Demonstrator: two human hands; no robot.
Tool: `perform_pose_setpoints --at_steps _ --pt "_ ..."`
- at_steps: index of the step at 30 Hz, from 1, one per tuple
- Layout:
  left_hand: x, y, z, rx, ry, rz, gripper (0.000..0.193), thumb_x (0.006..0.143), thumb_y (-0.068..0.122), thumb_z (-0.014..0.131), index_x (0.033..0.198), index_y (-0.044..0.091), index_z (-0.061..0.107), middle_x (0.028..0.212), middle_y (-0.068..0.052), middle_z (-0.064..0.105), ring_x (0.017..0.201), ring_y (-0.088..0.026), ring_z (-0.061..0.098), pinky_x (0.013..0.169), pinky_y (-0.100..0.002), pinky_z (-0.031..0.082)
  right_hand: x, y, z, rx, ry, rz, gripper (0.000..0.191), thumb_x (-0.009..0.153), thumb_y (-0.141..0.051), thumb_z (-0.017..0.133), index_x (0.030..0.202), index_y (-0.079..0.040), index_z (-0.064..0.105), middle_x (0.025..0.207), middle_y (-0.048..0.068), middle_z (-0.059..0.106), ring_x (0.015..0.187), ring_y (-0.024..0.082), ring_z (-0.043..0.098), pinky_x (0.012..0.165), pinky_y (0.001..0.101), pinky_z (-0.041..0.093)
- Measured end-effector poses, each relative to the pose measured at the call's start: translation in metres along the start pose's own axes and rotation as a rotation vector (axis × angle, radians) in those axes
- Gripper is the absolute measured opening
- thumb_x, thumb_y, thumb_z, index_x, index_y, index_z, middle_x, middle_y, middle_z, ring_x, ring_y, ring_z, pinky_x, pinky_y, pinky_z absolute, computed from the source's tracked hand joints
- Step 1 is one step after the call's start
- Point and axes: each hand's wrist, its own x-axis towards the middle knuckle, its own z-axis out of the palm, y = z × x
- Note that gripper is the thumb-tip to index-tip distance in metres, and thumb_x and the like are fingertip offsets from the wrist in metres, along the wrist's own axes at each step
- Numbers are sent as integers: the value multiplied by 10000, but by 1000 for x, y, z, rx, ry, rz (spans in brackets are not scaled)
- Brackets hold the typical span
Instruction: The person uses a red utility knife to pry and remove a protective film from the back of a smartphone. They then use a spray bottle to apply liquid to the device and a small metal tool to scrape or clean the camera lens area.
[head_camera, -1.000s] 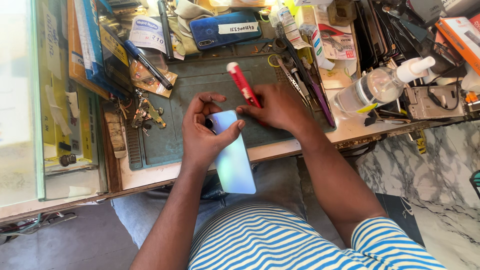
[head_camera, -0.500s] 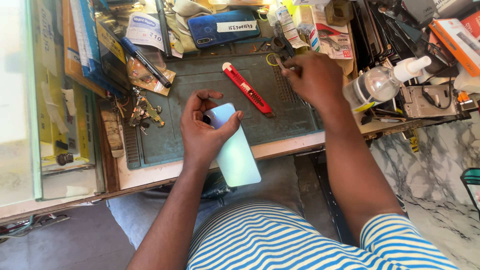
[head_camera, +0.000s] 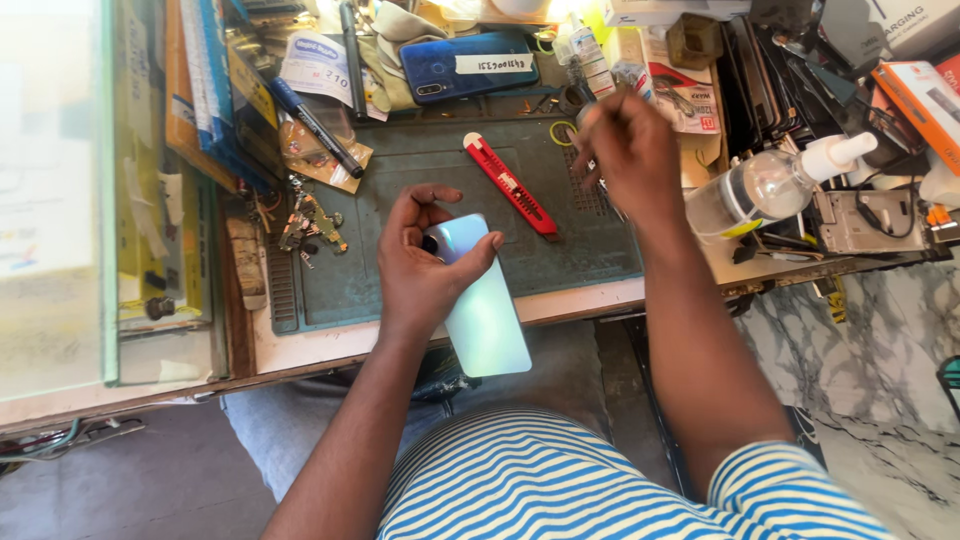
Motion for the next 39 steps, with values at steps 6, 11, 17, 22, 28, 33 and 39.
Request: perform_pose_setpoints --at_steps 6,11,17,22,28,33,39 --pt "-5 10 6 167 10 51 597 775 128 926 1257 60 581 864 -28 657 787 -85 659 653 -240 517 -71 -13 30 288 -317 71 132 1023 -155 684 1019 -26 661 875 50 714 757 103 701 677 251 601" --pt "-8 16 9 291 -2 116 720 744 225 960 1317 80 549 845 -45 663 713 -94 634 569 -252 488 -73 -10 37 288 -351 67 134 1038 -135 670 1032 -1 667 891 27 702 805 70 694 730 234 609" --pt "-8 16 9 288 -37 84 750 762 273 947 1350 81 523 834 -58 688 725 -104 672 569 -281 505 -71 -9 33 172 -402 84 141 1026 -131 678 988 4 677 839 27 706 768 67 689 703 227 596" --pt "-8 13 9 306 -43 150 760 763 282 945 1349 70 510 902 -74 700 806 -124 709 638 -282 558 -70 -9 33 168 -395 85 136 1019 -132 678 980 -1 674 830 25 706 757 67 691 695 226 597" --pt "-8 13 9 325 -55 122 763 764 294 941 1351 76 504 861 -68 697 809 -127 718 654 -291 564 -71 -10 33 149 -394 71 138 1018 -136 680 974 -5 674 824 23 706 758 67 698 697 229 604" --pt "-6 13 8 330 -91 51 763 766 312 929 1356 88 500 800 -55 688 756 -115 718 619 -291 544 -69 -10 32 133 -409 84 143 1016 -143 681 969 -8 675 817 18 703 752 63 692 685 225 600" --pt "-7 12 9 384 -38 211 747 751 291 959 1326 81 532 807 -73 650 761 -151 671 615 -297 532 -64 -12 31 69 -440 70 151 1016 -148 686 962 -7 678 811 4 690 745 48 674 668 214 581"
